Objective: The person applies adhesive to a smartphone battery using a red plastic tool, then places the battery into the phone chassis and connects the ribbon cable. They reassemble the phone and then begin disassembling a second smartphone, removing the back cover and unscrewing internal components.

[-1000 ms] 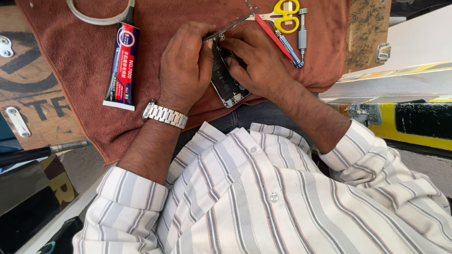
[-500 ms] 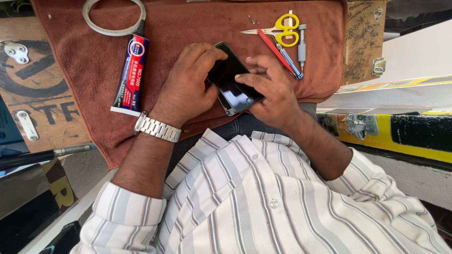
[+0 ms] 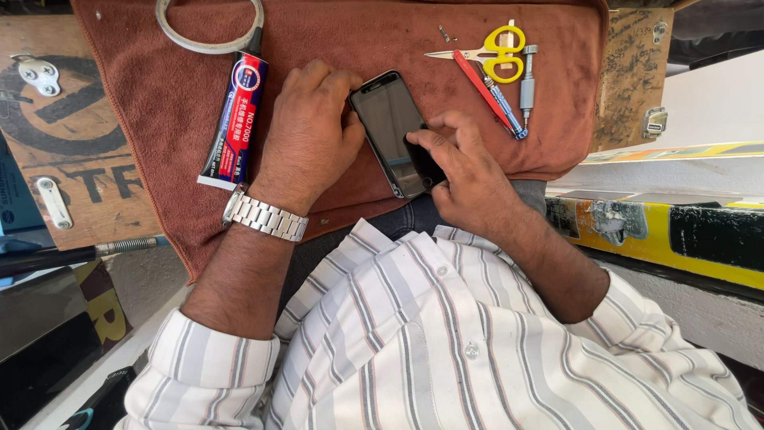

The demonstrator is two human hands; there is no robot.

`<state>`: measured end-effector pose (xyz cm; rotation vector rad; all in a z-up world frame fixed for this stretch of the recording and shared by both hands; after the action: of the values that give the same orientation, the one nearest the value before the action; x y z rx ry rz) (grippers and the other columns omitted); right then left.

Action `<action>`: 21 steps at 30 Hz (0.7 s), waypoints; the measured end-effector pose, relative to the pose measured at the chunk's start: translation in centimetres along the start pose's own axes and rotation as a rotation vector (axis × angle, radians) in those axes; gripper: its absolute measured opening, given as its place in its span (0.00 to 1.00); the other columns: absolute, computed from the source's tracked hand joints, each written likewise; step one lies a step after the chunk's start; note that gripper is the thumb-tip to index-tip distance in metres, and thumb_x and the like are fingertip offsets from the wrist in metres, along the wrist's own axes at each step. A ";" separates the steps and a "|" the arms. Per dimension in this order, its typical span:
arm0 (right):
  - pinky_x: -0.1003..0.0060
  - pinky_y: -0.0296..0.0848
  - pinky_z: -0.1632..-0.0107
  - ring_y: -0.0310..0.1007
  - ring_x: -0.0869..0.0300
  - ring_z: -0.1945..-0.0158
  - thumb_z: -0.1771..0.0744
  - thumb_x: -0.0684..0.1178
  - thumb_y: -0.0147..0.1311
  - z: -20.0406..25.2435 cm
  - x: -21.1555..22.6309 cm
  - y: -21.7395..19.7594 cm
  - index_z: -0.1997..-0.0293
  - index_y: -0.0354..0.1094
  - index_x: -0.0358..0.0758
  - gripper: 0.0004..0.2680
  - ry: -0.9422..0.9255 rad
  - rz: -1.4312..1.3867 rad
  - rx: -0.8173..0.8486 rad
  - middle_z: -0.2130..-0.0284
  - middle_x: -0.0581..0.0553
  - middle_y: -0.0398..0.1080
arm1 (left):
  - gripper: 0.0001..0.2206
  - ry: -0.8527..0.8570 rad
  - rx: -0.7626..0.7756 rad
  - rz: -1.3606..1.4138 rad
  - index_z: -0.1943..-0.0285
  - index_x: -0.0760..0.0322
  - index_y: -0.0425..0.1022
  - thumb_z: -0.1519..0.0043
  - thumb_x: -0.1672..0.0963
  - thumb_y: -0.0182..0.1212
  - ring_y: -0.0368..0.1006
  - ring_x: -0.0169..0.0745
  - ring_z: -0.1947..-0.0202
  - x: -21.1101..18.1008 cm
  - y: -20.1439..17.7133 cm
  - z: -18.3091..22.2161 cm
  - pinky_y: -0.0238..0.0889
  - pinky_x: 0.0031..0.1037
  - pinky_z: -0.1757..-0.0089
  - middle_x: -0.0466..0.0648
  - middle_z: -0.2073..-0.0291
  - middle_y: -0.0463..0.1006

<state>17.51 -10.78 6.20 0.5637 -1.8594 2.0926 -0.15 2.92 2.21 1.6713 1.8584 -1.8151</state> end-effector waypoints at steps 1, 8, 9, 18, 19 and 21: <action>0.58 0.73 0.36 0.68 0.49 0.43 0.42 0.30 0.50 0.0 0.1 0.1 0.34 0.61 0.35 0.27 0.021 -0.010 0.007 0.40 0.33 0.52 | 0.14 -0.021 0.014 0.008 0.47 0.66 0.78 0.43 0.62 0.67 0.71 0.51 0.55 0.1 0.1 -0.1 0.68 0.40 0.53 0.53 0.57 0.73; 0.51 0.67 0.40 0.61 0.39 0.40 0.43 0.45 0.69 -0.3 1.6 -0.4 0.34 0.58 0.29 0.31 -0.018 -0.017 -0.013 0.44 0.29 0.51 | 0.13 -0.029 0.043 0.001 0.52 0.67 0.78 0.45 0.60 0.70 0.72 0.50 0.56 0.1 -0.2 -0.4 0.69 0.40 0.55 0.52 0.59 0.75; 0.50 0.67 0.39 0.62 0.40 0.40 0.42 0.47 0.70 -0.4 1.7 -0.3 0.34 0.59 0.30 0.31 -0.015 0.004 -0.035 0.44 0.31 0.53 | 0.12 -0.023 0.056 -0.010 0.53 0.66 0.79 0.45 0.60 0.71 0.72 0.50 0.56 0.0 -0.2 -0.4 0.69 0.41 0.55 0.52 0.59 0.76; 0.49 0.67 0.38 0.63 0.42 0.41 0.40 0.48 0.69 0.3 1.8 0.2 0.36 0.62 0.36 0.27 -0.020 0.154 -0.138 0.44 0.33 0.60 | 0.04 -0.012 0.092 -0.020 0.63 0.65 0.79 0.40 0.59 0.69 0.73 0.48 0.63 0.1 -0.4 -0.3 0.69 0.40 0.59 0.50 0.67 0.76; 0.49 0.67 0.39 0.63 0.42 0.42 0.40 0.48 0.69 0.3 1.7 0.3 0.36 0.63 0.36 0.27 -0.019 0.172 -0.139 0.44 0.33 0.60 | 0.04 -0.018 0.065 -0.020 0.63 0.65 0.79 0.39 0.59 0.68 0.73 0.48 0.63 0.1 -0.3 -0.3 0.69 0.40 0.60 0.50 0.67 0.76; 0.48 0.67 0.39 0.62 0.42 0.43 0.39 0.48 0.69 0.3 1.6 0.6 0.35 0.63 0.36 0.26 -0.023 0.208 -0.145 0.43 0.33 0.59 | 0.04 -0.025 0.014 -0.024 0.64 0.64 0.79 0.38 0.58 0.68 0.73 0.48 0.64 0.1 0.0 -0.4 0.68 0.39 0.61 0.50 0.68 0.76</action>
<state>15.84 -11.27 6.50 0.3751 -2.1434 2.0581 0.04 3.22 2.30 1.6300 1.8680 -1.8539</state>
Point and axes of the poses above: each hand's wrist, its own z-axis away from the middle knuckle, its own y-axis out of the palm, x = y × z, the point moved 3 cm from there along -z, towards the middle knuckle
